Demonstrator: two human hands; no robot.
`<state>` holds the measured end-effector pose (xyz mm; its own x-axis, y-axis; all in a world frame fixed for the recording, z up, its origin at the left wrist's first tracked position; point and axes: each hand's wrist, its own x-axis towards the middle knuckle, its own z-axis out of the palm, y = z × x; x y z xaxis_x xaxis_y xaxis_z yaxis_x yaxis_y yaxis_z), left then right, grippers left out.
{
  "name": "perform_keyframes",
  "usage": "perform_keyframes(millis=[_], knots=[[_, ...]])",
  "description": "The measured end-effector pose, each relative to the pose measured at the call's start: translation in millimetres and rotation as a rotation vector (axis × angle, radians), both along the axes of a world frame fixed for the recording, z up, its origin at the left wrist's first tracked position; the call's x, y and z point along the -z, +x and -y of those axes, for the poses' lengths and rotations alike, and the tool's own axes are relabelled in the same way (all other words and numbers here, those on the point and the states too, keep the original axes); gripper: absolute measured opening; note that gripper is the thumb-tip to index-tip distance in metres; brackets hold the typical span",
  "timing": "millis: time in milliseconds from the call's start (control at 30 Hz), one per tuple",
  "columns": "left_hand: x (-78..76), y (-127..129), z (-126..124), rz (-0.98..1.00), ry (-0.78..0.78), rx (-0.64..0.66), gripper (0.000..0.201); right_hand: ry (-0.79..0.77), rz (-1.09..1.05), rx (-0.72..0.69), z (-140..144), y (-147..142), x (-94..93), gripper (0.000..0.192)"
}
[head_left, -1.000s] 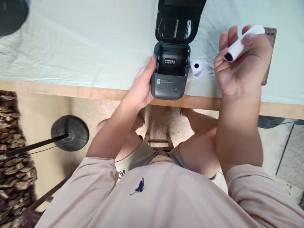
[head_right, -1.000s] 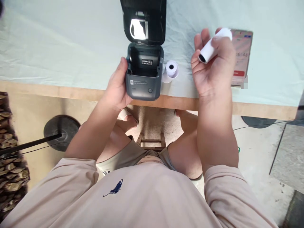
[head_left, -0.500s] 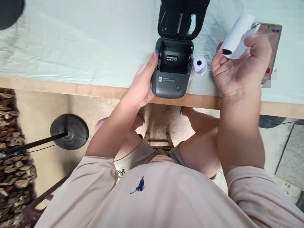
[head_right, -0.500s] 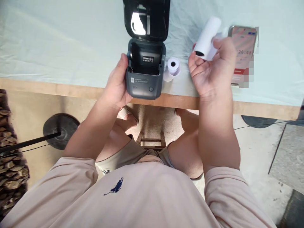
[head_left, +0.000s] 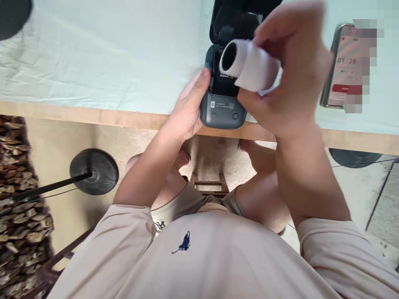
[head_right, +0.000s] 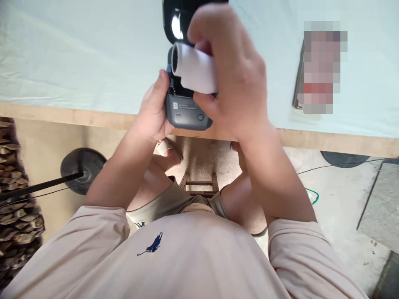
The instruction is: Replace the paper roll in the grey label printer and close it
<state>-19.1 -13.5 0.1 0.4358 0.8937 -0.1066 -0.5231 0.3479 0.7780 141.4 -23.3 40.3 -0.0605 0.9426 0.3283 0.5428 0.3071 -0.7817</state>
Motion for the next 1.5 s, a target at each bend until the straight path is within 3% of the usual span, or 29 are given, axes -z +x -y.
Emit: perform_keyframes(millis=[100, 167, 333, 433, 500, 667, 733, 833, 1000, 1133, 1300, 1500], knots=[[-1.7, 1, 2, -0.019, 0.041, -0.003, 0.029, 0.111, 0.408, 0.023, 0, -6, -0.8, 0.024], [-1.1, 1, 2, -0.012, 0.049, -0.006, 0.026, 0.14, 0.555, 0.051, 0, -5, 1.7, 0.017], [2.7, -3, -1, 0.01, -0.014, 0.02, 0.036, 0.391, 0.526, 0.08, 4, -2, 10.0, 0.024], [3.2, -5, -3, 0.0, 0.0, 0.034, 0.023, 0.449, 0.538, -0.064, 8, 0, 10.8, 0.03], [2.8, -7, -3, -0.043, 0.019, 0.022, 0.014, 0.463, 0.43, -0.117, 8, 3, 9.0, 0.038], [1.2, -6, 0, -0.103, 0.048, 0.057, 0.029, 0.345, 0.04, 0.135, -2, 4, 5.7, 0.028], [0.9, -6, 1, -0.118, 0.049, 0.057, 0.033, 0.292, -0.158, 0.128, -7, 0, 4.7, 0.035], [0.9, -8, 1, -0.142, 0.035, 0.035, 0.035, 0.262, -0.282, 0.058, -8, -6, -1.4, 0.025], [-0.7, -8, 2, -0.106, 0.058, 0.051, 0.026, 0.077, -0.124, 0.012, 3, -9, -14.4, 0.024], [-1.9, -6, 4, -0.05, 0.065, 0.012, 0.022, -0.033, 0.123, -0.145, 8, -11, -16.0, 0.036], [-0.2, -10, 5, -0.06, 0.065, 0.018, 0.018, -0.039, 0.168, -0.229, 10, -15, -15.8, 0.038], [-6.6, -6, 3, 0.06, -0.024, 0.079, 0.032, 0.028, 0.227, -0.178, 10, -11, -17.0, 0.043]])
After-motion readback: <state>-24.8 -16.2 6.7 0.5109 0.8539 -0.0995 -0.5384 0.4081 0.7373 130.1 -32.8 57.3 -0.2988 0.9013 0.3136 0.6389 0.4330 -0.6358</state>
